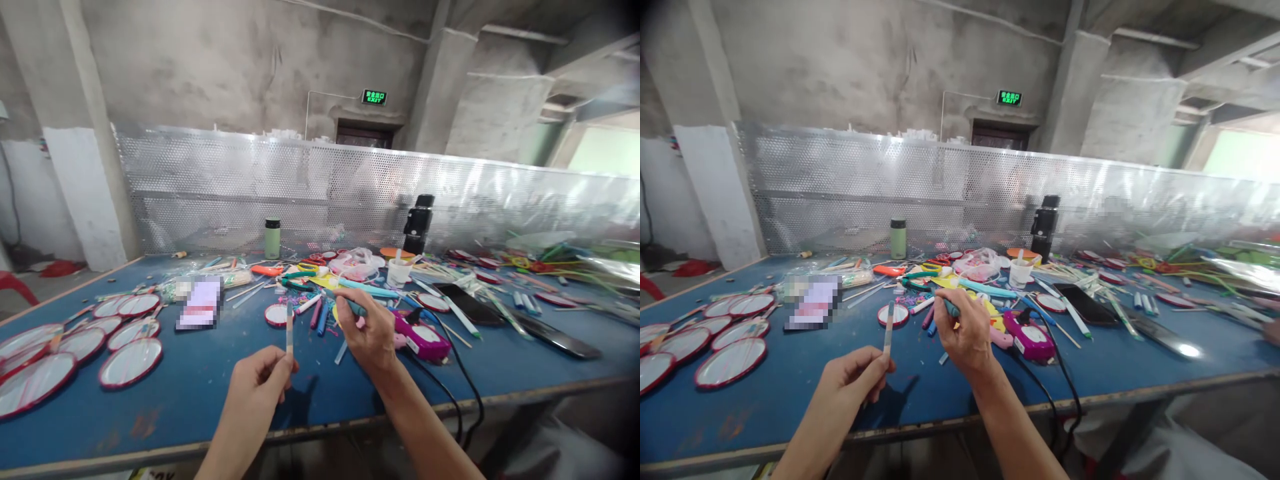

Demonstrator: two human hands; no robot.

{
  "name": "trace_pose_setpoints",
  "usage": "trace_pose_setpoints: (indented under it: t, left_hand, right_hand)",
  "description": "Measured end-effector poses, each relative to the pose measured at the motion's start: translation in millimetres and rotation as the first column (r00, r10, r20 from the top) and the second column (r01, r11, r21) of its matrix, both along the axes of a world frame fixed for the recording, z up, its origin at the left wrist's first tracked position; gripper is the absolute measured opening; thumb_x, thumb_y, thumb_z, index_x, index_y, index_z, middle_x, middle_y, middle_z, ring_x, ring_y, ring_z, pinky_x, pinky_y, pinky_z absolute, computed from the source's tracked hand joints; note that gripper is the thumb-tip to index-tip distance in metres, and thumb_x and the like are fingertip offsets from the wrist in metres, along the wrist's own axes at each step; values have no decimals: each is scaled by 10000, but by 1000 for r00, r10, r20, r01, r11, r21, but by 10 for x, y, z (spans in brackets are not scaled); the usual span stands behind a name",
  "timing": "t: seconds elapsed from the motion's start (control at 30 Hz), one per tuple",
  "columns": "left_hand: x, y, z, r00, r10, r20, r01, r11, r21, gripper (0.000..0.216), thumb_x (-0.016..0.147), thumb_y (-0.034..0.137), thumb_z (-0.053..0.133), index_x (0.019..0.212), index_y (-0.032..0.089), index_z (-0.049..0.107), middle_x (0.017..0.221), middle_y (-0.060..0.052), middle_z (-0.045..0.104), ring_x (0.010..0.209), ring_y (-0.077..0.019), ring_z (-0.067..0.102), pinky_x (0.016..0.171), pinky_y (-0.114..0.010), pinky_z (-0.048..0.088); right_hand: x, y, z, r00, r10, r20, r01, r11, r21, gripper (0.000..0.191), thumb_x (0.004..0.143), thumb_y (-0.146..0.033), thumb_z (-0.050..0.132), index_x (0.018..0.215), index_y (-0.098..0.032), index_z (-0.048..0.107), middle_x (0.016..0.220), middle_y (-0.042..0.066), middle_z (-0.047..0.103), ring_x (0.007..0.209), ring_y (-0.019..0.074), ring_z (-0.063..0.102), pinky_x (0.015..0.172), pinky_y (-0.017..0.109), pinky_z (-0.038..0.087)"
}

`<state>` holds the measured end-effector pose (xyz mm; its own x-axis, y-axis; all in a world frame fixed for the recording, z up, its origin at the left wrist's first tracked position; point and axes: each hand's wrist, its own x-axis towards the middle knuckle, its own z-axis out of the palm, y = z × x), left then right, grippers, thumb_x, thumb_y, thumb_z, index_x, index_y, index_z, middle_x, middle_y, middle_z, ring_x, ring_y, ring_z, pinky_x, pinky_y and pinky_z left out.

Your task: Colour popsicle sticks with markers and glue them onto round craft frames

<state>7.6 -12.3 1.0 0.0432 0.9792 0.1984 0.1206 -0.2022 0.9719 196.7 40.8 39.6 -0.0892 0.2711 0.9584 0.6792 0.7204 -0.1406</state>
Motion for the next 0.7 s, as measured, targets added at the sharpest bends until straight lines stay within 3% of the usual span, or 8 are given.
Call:
trace_pose_setpoints:
  t: [0.47,0.7]
  left_hand:
    - [12,-12,7,1000,9,26,-10,1000,10,390,791,496,587,688,132,680,527,12,513,467,-106,463,481,-211,328]
    - [33,14,0,999,24,29,-24,1000,-1,403,789,513,583,703,133,683,510,18,511,441,-101,456,457,-201,322]
  right_hand:
    - [-13,4,9,997,71,23,-71,997,19,94,913,-143,580,947,-180,659,835,17,718,774,127,683,742,229,493]
    - [-191,-315,-4,965,206,-163,-212,977,-16,172,883,-95,586,966,-208,686,709,-31,659,596,102,620,639,235,515]
